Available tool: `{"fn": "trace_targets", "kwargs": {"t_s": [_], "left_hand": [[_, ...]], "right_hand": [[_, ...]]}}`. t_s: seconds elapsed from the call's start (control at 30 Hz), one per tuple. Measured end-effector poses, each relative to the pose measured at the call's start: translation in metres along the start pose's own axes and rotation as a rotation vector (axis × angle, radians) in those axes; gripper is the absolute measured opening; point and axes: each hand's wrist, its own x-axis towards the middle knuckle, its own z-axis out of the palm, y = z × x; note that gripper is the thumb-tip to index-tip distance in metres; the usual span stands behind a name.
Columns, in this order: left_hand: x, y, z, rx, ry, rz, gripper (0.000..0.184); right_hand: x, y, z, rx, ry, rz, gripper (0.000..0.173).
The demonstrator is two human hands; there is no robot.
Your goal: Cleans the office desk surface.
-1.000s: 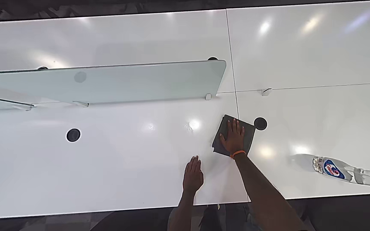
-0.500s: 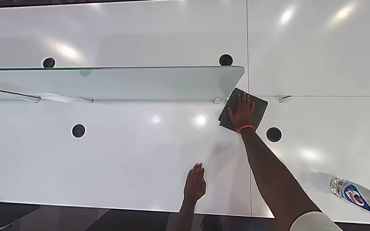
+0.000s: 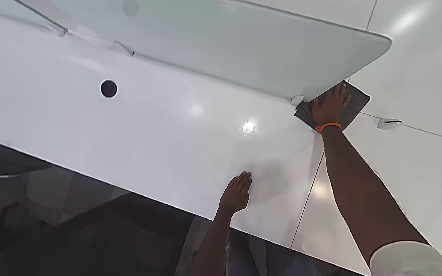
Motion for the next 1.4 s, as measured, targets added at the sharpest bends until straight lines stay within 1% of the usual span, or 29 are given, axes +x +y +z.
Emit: {"fn": "trace_targets", "kwargs": {"t_s": [0.07, 0.23, 0.33, 0.4, 0.5, 0.57, 0.63, 0.7, 0.77, 0.83, 0.9, 0.97, 1.0, 1.07, 1.13, 1.2, 1.27, 1.4], "left_hand": [[-0.001, -0.001, -0.001, -0.053, 0.003, -0.006, 0.046], [0.0, -0.002, 0.001, -0.114, 0.052, 0.013, 0.045], [0.0, -0.001, 0.001, -0.144, 0.034, 0.009, 0.045], [-0.001, 0.0, 0.001, -0.155, 0.035, 0.017, 0.044], [-0.005, -0.004, 0.002, -0.232, 0.091, 0.052, 0.033], [-0.008, -0.006, 0.003, -0.297, 0.166, 0.067, 0.028], [-0.01, -0.007, 0.004, -0.349, 0.21, 0.066, 0.027], [-0.014, -0.007, 0.001, -0.368, 0.222, 0.027, 0.028], [-0.017, -0.003, -0.005, -0.291, 0.242, -0.065, 0.025], [-0.017, -0.002, -0.007, -0.189, 0.306, -0.152, 0.022], [-0.017, 0.0, -0.008, -0.143, 0.345, -0.204, 0.02], [-0.018, 0.0, -0.007, -0.114, 0.336, -0.196, 0.02], [-0.018, 0.001, -0.008, -0.104, 0.311, -0.177, 0.021], [-0.018, 0.003, -0.01, -0.096, 0.251, -0.133, 0.021], [-0.027, 0.01, -0.012, -0.093, 0.179, -0.105, 0.02], [-0.04, 0.018, -0.014, -0.096, 0.12, -0.094, 0.018], [-0.053, 0.026, -0.017, -0.115, 0.083, -0.13, 0.015], [-0.06, 0.027, -0.018, -0.134, 0.128, -0.212, 0.011]], "right_hand": [[-0.015, -0.004, 0.003, 0.0, 0.004, 0.0, 0.079], [-0.076, -0.016, 0.0, -0.002, -0.016, -0.015, 0.078], [-0.114, -0.023, 0.006, -0.042, -0.037, 0.002, 0.079], [-0.139, -0.038, 0.014, -0.07, -0.023, 0.013, 0.079], [-0.176, -0.075, 0.022, -0.087, -0.022, -0.009, 0.078], [-0.187, -0.101, 0.027, -0.084, -0.026, -0.051, 0.079], [-0.189, -0.124, 0.029, -0.065, -0.046, -0.103, 0.08], [-0.191, -0.145, 0.032, -0.043, -0.055, -0.155, 0.079], [-0.191, -0.162, 0.038, -0.056, -0.034, -0.176, 0.078], [-0.208, -0.171, 0.04, -0.076, -0.034, -0.241, 0.078], [-0.243, -0.175, 0.042, -0.054, -0.061, -0.325, 0.076], [-0.276, -0.181, 0.046, -0.04, -0.064, -0.377, 0.076], [-0.289, -0.184, 0.047, -0.041, -0.065, -0.399, 0.076], [-0.312, -0.187, 0.043, -0.059, -0.12, -0.442, 0.076], [-0.328, -0.175, 0.038, -0.067, -0.188, -0.488, 0.075], [-0.336, -0.157, 0.032, -0.058, -0.234, -0.531, 0.074], [-0.339, -0.142, 0.028, -0.069, -0.247, -0.537, 0.076], [-0.329, -0.145, 0.027, -0.086, -0.24, -0.478, 0.079]]}}
